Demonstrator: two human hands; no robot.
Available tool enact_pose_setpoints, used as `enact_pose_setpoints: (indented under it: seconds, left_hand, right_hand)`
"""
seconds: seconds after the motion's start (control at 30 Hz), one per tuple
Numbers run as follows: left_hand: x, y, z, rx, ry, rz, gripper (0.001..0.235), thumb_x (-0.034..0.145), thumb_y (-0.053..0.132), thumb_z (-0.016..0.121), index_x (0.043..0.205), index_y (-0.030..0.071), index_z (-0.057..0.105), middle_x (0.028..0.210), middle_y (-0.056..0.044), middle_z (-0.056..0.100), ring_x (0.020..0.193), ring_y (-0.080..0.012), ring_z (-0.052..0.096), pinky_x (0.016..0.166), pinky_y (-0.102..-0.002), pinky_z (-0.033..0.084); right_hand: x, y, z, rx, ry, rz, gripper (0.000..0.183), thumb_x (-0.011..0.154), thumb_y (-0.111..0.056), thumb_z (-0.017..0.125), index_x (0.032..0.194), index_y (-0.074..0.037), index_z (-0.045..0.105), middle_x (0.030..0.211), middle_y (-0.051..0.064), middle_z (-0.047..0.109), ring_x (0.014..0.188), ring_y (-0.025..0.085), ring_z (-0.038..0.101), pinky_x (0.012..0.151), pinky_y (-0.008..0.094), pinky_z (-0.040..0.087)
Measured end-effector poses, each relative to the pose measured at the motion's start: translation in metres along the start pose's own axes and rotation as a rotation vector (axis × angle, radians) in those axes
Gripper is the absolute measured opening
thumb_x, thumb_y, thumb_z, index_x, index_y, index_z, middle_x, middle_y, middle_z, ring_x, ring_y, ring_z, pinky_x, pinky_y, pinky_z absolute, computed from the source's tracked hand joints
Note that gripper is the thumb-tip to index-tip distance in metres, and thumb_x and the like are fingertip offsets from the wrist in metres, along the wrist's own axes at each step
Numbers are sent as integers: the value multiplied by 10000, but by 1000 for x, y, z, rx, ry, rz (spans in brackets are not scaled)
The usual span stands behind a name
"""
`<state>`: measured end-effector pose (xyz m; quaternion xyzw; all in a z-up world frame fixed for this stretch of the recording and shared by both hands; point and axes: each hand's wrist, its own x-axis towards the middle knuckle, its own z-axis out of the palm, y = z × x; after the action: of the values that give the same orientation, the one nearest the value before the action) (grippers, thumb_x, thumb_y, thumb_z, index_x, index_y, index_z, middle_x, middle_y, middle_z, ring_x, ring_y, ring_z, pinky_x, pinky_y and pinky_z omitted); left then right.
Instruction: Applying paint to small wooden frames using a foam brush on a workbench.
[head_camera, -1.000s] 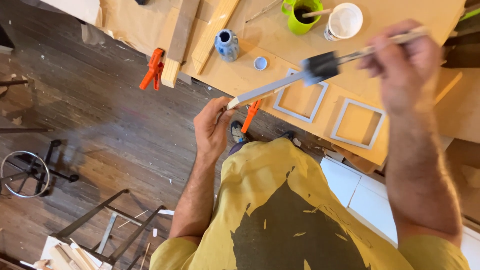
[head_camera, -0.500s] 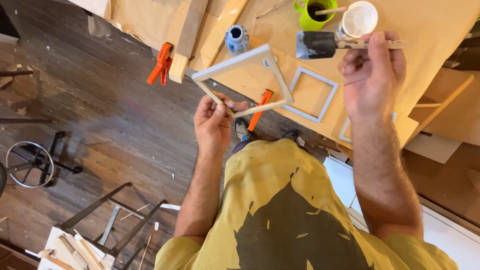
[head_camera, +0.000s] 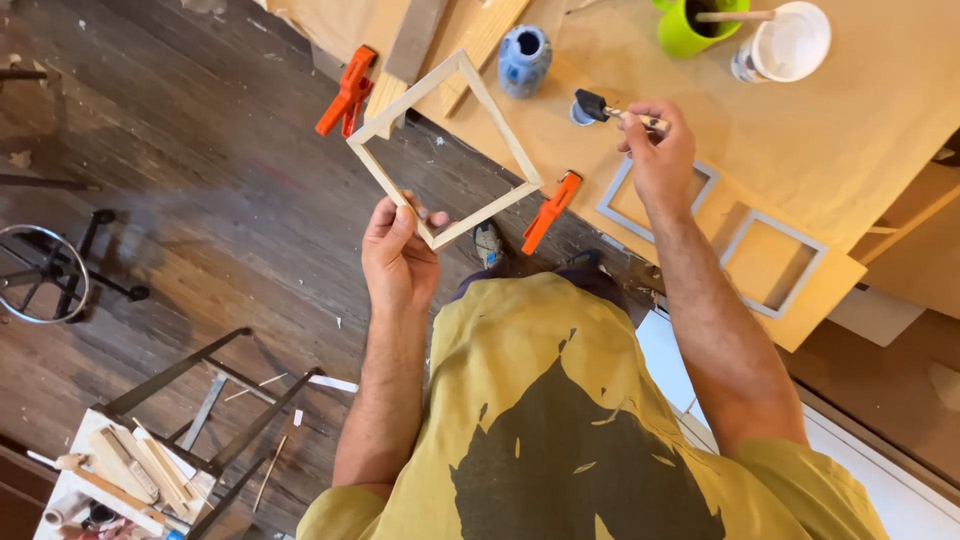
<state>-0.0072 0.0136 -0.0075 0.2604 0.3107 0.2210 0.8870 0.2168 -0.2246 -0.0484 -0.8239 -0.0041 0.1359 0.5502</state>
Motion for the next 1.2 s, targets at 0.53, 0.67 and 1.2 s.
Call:
enact_pose_setpoints:
  seconds: [0.53, 0.67, 1.2]
  left_hand:
    - [24, -22, 42, 280, -155, -185, 79, 900, 40, 737, 936, 7, 674, 735, -150, 683, 646, -294, 740, 554, -483, 668]
    - [17, -38, 59, 347, -224, -230, 93, 888, 53, 776, 925, 35, 692, 741, -97, 693, 652, -278, 770, 510, -414, 649]
    - [-12, -65, 108, 337, -313, -335, 107, 881, 81, 779, 900, 43, 681, 740, -90, 665, 616, -287, 738, 557, -424, 655]
  right_hand:
    - [-21, -89, -41, 449, 187, -414, 156, 1133, -215, 655, 1110, -70, 602, 820, 87, 641, 703, 173, 660, 593, 262, 515]
    - [-45, -129, -27, 296, 120, -472, 130, 1162, -123, 579, 1104, -10, 553, 842, 141, 593, 700, 208, 654, 593, 282, 510]
    - [-60, -147, -77, 87, 59, -619, 115, 1175, -42, 568, 1157, 72, 561, 886, 209, 668, 747, 265, 719, 612, 302, 535]
